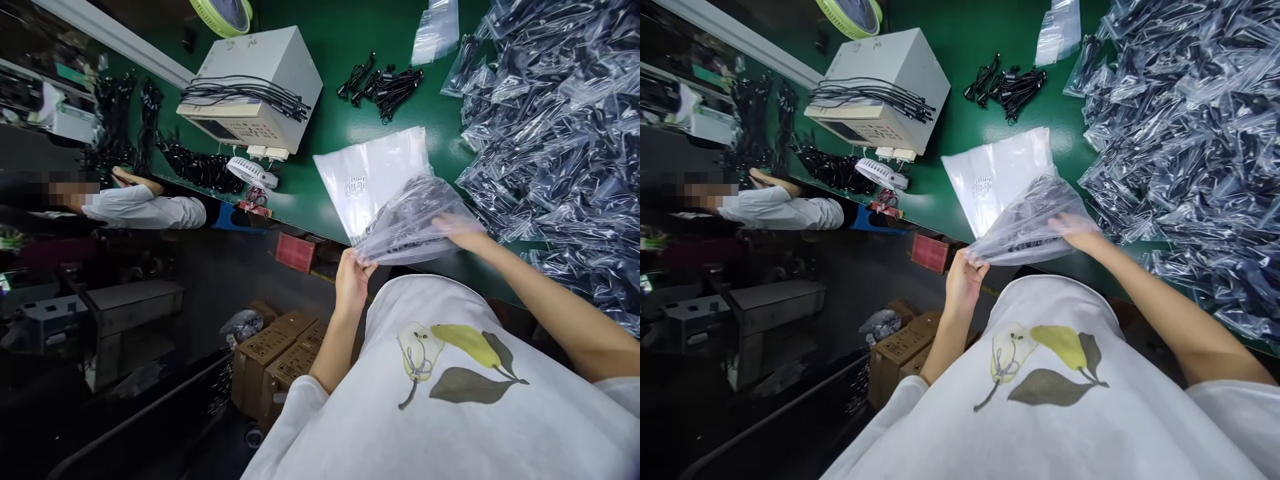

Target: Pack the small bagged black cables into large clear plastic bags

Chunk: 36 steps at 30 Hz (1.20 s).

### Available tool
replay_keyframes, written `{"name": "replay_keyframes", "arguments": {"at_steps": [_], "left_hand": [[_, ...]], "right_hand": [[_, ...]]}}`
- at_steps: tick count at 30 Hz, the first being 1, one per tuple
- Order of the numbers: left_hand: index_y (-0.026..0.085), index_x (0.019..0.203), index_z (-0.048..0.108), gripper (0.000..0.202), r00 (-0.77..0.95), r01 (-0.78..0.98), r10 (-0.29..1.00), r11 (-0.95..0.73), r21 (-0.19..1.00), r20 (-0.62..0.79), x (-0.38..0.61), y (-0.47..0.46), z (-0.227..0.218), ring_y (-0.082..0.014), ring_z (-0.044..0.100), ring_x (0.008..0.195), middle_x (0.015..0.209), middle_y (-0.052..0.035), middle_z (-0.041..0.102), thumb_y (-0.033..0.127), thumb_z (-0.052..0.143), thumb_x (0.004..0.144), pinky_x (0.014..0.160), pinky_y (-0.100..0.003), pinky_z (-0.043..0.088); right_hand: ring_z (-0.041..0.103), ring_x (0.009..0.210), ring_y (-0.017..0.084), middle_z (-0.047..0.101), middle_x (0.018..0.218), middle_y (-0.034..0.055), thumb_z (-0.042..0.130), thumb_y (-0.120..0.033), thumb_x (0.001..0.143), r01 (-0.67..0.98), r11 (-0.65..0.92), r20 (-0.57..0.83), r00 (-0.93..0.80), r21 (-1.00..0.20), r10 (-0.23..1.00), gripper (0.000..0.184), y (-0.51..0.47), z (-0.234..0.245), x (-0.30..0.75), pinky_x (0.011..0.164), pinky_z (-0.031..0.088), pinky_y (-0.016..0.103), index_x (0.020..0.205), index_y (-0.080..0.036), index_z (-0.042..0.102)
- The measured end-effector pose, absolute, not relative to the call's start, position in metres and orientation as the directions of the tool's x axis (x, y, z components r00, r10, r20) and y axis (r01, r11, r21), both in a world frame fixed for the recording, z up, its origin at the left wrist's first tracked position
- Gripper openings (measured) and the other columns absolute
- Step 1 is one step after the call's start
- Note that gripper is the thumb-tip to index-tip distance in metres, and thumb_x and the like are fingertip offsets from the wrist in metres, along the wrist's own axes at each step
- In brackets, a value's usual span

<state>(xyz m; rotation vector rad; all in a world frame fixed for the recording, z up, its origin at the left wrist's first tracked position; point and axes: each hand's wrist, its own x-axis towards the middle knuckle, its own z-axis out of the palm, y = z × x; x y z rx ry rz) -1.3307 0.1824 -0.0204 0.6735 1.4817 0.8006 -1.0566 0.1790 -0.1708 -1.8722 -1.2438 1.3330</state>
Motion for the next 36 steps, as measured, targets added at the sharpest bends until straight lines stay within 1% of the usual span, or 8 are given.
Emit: {"name": "replay_keyframes", "arguments": {"at_steps": [4, 11, 15, 19, 24, 27, 30, 36], "left_hand": [[0.022, 0.084, 0.046, 0.024, -0.101, -0.049, 0.87, 0.48, 0.876, -0.482, -1.312, 0.202, -0.004, -0.0059, 0.031, 0.054, 0.067, 0.0068, 0.028, 0.04, 0.061, 0.09, 0.049, -0.016, 0.029], [0.021, 0.08, 0.045, 0.035, -0.151, 0.455, 0.987, 0.025, 0.89, 0.05, -1.326, 0.225, 0.016, -0.0073, 0.035, 0.062, 0.072, 0.0066, 0.035, 0.042, 0.074, 0.081, 0.062, -0.019, 0.034], [0.02, 0.081, 0.057, 0.021, 0.143, 0.768, 0.951, 0.068, 0.637, -0.274, -1.346, 0.231, 0.031, -0.0104, 0.044, 0.065, 0.07, 0.0052, 0.049, 0.038, 0.067, 0.085, 0.065, -0.022, 0.037], [0.022, 0.105, 0.07, 0.028, 0.478, 0.811, 0.591, -0.014, 0.584, -0.65, -1.357, 0.241, 0.055, -0.0184, 0.061, 0.085, 0.097, -0.0025, 0.069, 0.043, 0.066, 0.087, 0.077, -0.027, 0.047], [0.024, 0.12, 0.071, 0.039, 0.691, 0.657, 0.455, -0.07, 0.75, -0.562, -1.313, 0.283, 0.071, -0.0202, 0.064, 0.084, 0.099, -0.0081, 0.071, 0.048, 0.06, 0.091, 0.076, -0.031, 0.052], [0.023, 0.111, 0.074, 0.036, 0.717, 0.639, 0.541, -0.258, 0.724, -0.44, -1.24, 0.308, 0.028, -0.0177, 0.065, 0.076, 0.089, -0.0053, 0.072, 0.041, 0.045, 0.1, 0.075, -0.03, 0.052], [0.018, 0.125, 0.069, 0.034, 0.854, 0.512, 0.281, -0.605, 0.61, -0.438, -1.149, 0.319, -0.063, -0.0253, 0.067, 0.104, 0.116, -0.0113, 0.072, 0.029, 0.049, 0.099, 0.095, -0.036, 0.049], [0.012, 0.155, 0.035, 0.064, 0.898, 0.271, 0.074, -0.87, 0.413, -0.433, -1.029, 0.302, -0.233, -0.0262, 0.027, 0.151, 0.16, -0.0169, 0.038, -0.002, 0.041, 0.093, 0.124, -0.042, 0.012]], "right_hand": [[0.069, 0.094, 0.031, 0.076, 0.094, 0.01, 0.059, -0.063, 0.09, 0.718, -0.003, -0.384, -0.368, -0.696, 0.847, 0.054, 0.129, -0.135, -1.037, 0.084, 0.05, 0.041, 0.122, -0.022, 0.07], [0.065, 0.064, 0.017, 0.074, 0.076, 0.0053, 0.043, -0.013, 0.097, 0.49, 0.367, -0.128, -0.718, -0.79, 0.684, 0.029, 0.094, -0.058, -1.085, 0.074, 0.043, 0.032, 0.103, -0.019, 0.071], [0.063, 0.06, 0.018, 0.072, 0.071, 0.0056, 0.045, -0.015, 0.097, 0.495, 0.295, -0.151, -0.678, -0.817, 0.719, 0.025, 0.081, -0.053, -1.11, 0.071, 0.042, 0.032, 0.096, -0.017, 0.07], [0.068, 0.076, 0.021, 0.077, 0.088, 0.0076, 0.044, -0.027, 0.102, 0.406, 0.158, -0.137, -0.608, -0.9, 0.782, 0.03, 0.065, -0.056, -1.089, 0.078, 0.047, 0.034, 0.107, -0.019, 0.072], [0.069, 0.09, 0.021, 0.075, 0.103, 0.0056, 0.037, -0.045, 0.104, 0.335, -0.286, -0.327, -0.071, -0.898, 0.942, 0.043, 0.077, -0.087, -0.994, 0.08, 0.051, 0.032, 0.117, -0.024, 0.072], [0.064, 0.102, 0.03, 0.07, 0.117, 0.0154, 0.038, -0.042, 0.102, 0.657, -0.495, -0.331, 0.369, -0.569, 0.869, 0.045, 0.095, -0.148, -0.951, 0.083, 0.049, 0.04, 0.128, -0.018, 0.065], [0.058, 0.109, 0.036, 0.065, 0.119, 0.0243, 0.048, -0.031, 0.096, 0.846, -0.454, -0.303, 0.371, -0.279, 0.878, 0.05, 0.098, -0.212, -0.946, 0.092, 0.044, 0.046, 0.139, -0.005, 0.053], [0.056, 0.099, 0.031, 0.065, 0.106, 0.0176, 0.036, -0.015, 0.097, 0.88, -0.428, -0.284, 0.365, -0.206, 0.887, 0.043, 0.062, -0.252, -0.965, 0.092, 0.039, 0.044, 0.132, -0.01, 0.06]]}}
